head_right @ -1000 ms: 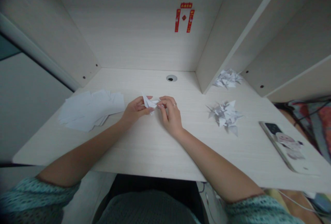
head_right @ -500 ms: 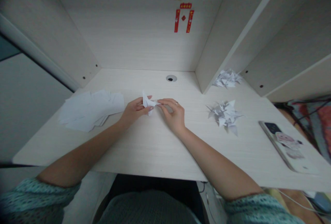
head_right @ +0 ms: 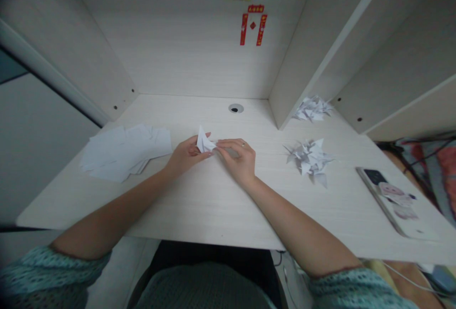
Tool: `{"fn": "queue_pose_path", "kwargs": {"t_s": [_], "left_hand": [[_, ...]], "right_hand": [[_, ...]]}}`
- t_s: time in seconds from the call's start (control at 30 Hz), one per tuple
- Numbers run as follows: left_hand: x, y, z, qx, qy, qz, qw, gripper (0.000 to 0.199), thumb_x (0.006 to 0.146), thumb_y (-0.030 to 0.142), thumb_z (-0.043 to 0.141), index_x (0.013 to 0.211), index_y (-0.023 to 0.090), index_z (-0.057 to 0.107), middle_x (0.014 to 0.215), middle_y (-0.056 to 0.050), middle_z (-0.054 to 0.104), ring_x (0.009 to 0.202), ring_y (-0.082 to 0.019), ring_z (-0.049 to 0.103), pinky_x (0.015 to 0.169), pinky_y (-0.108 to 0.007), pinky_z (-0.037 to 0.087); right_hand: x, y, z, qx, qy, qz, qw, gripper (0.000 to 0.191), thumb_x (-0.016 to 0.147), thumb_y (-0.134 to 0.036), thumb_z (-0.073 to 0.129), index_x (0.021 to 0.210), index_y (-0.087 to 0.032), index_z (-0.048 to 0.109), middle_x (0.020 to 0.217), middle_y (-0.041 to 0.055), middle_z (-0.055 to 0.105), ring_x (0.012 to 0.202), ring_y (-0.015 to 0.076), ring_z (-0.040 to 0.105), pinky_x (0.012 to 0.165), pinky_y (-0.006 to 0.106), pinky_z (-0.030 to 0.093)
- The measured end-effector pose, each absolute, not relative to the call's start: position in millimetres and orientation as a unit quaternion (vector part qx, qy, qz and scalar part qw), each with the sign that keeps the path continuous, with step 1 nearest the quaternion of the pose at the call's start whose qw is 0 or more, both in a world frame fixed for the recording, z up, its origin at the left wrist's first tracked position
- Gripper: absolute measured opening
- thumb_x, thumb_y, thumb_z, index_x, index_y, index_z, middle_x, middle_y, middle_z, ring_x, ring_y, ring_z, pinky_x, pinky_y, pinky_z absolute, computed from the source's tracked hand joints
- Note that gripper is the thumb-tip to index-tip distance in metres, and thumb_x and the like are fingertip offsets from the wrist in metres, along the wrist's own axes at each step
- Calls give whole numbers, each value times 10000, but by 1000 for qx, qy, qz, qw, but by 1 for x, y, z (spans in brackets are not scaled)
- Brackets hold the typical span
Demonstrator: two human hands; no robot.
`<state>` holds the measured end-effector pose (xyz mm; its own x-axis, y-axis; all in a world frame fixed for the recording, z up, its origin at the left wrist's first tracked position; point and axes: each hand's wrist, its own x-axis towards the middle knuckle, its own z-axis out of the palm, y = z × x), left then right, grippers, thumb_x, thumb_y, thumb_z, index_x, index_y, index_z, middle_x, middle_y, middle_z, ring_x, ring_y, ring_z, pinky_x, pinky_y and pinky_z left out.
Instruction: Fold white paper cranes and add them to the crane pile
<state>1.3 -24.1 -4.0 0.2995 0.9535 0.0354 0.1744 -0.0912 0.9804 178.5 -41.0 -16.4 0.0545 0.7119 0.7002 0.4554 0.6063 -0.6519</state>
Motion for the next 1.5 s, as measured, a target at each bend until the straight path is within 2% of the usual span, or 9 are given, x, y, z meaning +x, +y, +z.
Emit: {"fn": "queue_pose_path", "kwargs": {"t_s": [0.07, 0.17, 0.33, 0.5, 0.73, 1.1, 1.27, 1.5], "left_hand": [[1, -23, -4, 614, 431, 390, 534, 671, 630, 340, 762, 1239, 153, 549, 936, -66, 696, 719, -129, 630, 648, -229, 493], [1, -21, -3, 584, 430, 386, 570, 639, 602, 316, 780, 1189, 161, 579, 912, -62, 688, 698, -121, 614, 603, -220, 482], [1, -21, 0, 556, 436, 361, 608, 627, 598, 302, 787, 1182, 185, 592, 893, -54, 681, 704, -113, 604, 564, -197, 463], [1, -20, -3, 565, 430, 358, 607, 630, 576, 313, 801, 1163, 190, 607, 898, -57, 684, 690, -111, 601, 573, -210, 463], [0, -19, -2, 564, 433, 357, 606, 633, 570, 312, 810, 1155, 191, 603, 892, -50, 676, 675, -106, 598, 574, -216, 466], [1, -19, -3, 593, 423, 328, 602, 629, 585, 332, 795, 1165, 188, 599, 871, -44, 682, 675, -108, 593, 538, -191, 436], [-1, -19, -3, 577, 440, 338, 599, 650, 599, 366, 787, 1193, 191, 590, 927, -68, 702, 747, -148, 643, 594, -224, 457], [-4, -18, -2, 551, 448, 397, 582, 524, 694, 424, 720, 1147, 179, 622, 1048, -92, 702, 923, -217, 677, 794, -313, 506]], "right_hand": [[179, -41, -16, -433, -678, 104, 585, 57, 794, -277, 663, 814, -265, 714, 838, 24, 742, 829, 214, 683, 803, 407, 534], [180, -41, -18, -431, -686, 93, 579, 55, 794, -277, 663, 822, -283, 710, 851, 14, 740, 829, 214, 675, 811, 421, 529], [182, -37, -23, -423, -715, 67, 553, 86, 783, -281, 678, 857, -308, 712, 869, -2, 744, 815, 208, 661, 802, 419, 527], [183, -36, -25, -429, -718, 50, 545, 91, 790, -275, 670, 847, -316, 728, 828, -14, 750, 747, 196, 651, 734, 389, 531], [184, -38, -23, -446, -703, 67, 551, 74, 781, -302, 680, 827, -309, 738, 820, -8, 752, 728, 190, 668, 722, 374, 531], [184, -37, -27, -497, -644, 120, 570, 87, 768, -294, 677, 783, -248, 748, 757, 8, 750, 679, 190, 688, 676, 321, 514], [182, -36, -27, -488, -639, 152, 576, 113, 743, -336, 701, 783, -243, 751, 793, 12, 755, 702, 187, 690, 698, 311, 529], [180, -37, -26, -458, -662, 153, 573, 195, 813, -305, 635, 985, -288, 726, 954, 13, 745, 790, 190, 702, 741, 325, 541]]}}
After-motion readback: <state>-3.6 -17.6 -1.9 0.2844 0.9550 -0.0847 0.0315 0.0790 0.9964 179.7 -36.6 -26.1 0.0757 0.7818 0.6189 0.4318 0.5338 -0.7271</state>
